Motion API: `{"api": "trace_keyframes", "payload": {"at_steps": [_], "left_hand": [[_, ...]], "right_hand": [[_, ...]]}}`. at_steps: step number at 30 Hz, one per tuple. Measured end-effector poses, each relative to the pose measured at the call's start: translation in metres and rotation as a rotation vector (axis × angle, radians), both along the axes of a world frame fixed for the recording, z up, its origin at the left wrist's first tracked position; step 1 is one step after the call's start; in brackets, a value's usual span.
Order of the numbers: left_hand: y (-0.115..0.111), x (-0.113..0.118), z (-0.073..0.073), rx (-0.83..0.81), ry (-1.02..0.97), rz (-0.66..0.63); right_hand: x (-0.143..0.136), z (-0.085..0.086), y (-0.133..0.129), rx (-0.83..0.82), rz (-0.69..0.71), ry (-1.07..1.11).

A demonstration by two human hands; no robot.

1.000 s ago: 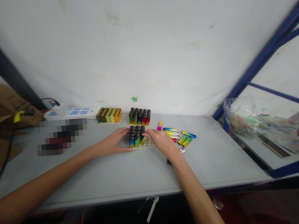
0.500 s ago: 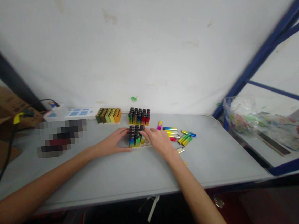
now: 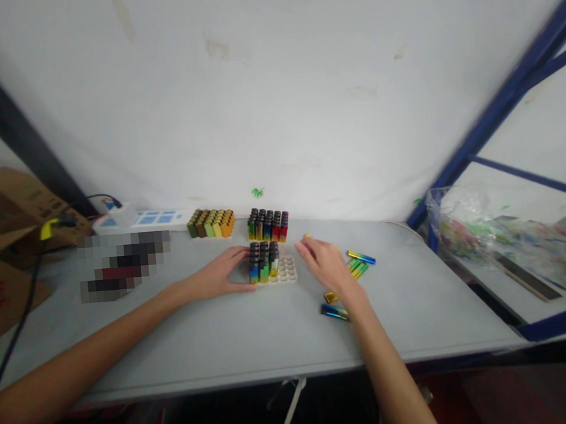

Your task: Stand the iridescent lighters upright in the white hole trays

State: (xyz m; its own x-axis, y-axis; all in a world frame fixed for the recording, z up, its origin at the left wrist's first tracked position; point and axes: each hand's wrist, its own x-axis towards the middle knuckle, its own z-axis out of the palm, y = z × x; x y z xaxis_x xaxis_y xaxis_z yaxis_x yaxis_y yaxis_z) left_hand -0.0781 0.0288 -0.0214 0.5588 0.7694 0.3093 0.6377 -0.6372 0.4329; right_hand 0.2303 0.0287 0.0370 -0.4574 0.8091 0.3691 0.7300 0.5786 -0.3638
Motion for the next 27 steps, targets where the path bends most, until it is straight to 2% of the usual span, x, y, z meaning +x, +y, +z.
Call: {"api": "trace_keyframes", "payload": {"at_steps": [2,5,8,11,15,18,27], "left_hand": [[0.0,0.0,0.001,-0.002,0.006,-0.001],[0.0,0.0,0.0,0.003,0.008,-0.006],[0.002,-0.001,-0.001,0.016,0.018,-0.007],[0.003,-0.001,-0.002,0.023,0.024,-0.008],[0.004,-0.001,-0.002,0.021,0.036,0.005],[0.005,-0.002,-0.003,0.02,0.049,-0.004],[0.004,-0.002,0.001,0.004,0.03,-0.016]], "right_hand": [[0.025,0.005,-0.004,-0.028,0.048,0.035],[0.064,0.006,-0.025,-0.05,0.087,-0.026],[0.095,-0.004,-0.057,-0.095,0.052,-0.084],[0.111,-0.023,-0.084,-0.148,0.035,-0.088],[0.112,-0.045,-0.093,-0.127,0.002,-0.053],[0.106,-0.049,-0.082,-0.078,-0.035,-0.031],[0.082,-0.02,-0.046,-0.145,0.018,-0.007]]}}
